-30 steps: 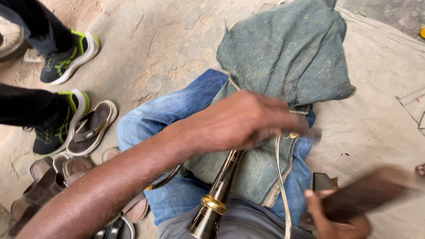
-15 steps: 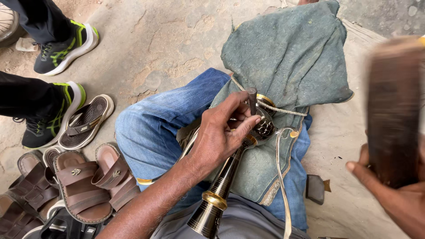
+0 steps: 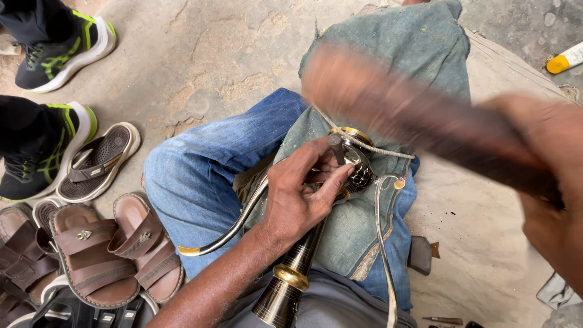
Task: The person uses a hammer and chisel to engrave decorative patterns on a brass hookah bowl resting on a cloth-covered lap. The person repeatedly strikes the chisel to create indentations on the metal surface.
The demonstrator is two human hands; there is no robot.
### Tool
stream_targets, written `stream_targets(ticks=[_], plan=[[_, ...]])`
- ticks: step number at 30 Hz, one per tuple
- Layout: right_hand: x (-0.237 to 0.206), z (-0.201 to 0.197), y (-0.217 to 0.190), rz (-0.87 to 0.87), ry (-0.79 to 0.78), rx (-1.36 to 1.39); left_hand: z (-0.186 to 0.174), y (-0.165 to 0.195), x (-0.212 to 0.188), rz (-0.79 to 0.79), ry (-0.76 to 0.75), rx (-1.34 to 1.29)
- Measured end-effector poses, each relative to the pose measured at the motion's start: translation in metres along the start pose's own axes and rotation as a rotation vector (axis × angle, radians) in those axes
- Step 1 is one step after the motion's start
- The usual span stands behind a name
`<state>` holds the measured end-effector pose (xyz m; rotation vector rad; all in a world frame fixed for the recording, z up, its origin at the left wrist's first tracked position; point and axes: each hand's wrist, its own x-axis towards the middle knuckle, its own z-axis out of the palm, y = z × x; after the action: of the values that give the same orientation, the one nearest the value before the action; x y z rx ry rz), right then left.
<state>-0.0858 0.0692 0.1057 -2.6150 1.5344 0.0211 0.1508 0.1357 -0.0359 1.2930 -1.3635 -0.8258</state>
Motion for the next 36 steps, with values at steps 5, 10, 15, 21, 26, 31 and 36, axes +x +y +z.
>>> stream_targets(ticks=[5, 10, 15, 21, 26, 31, 36], plan=[[-0.005, -0.011, -0.008, -0.054, 0.055, -0.045, 0.003, -0.004, -0.004, -0.016, 0.009, -0.057], [-0.026, -0.006, 0.01, 0.091, -0.081, -0.167, 0.003, -0.002, -0.01, 0.066, -0.021, 0.013], [-0.024, 0.013, 0.021, 0.473, -0.365, -0.117, 0.005, -0.002, -0.011, 0.062, -0.004, -0.007], [-0.021, -0.008, 0.018, -0.105, 0.13, 0.057, 0.005, -0.001, -0.012, 0.085, -0.026, 0.014], [-0.021, -0.027, 0.003, 0.009, 0.036, 0.017, 0.005, 0.003, -0.013, 0.134, -0.028, 0.057], [-0.019, -0.028, -0.011, 0.006, -0.064, -0.239, 0.007, 0.008, -0.011, 0.165, -0.08, 0.157], [-0.03, -0.009, 0.013, 0.064, -0.046, -0.031, 0.003, 0.014, -0.001, 0.243, -0.141, 0.166]])
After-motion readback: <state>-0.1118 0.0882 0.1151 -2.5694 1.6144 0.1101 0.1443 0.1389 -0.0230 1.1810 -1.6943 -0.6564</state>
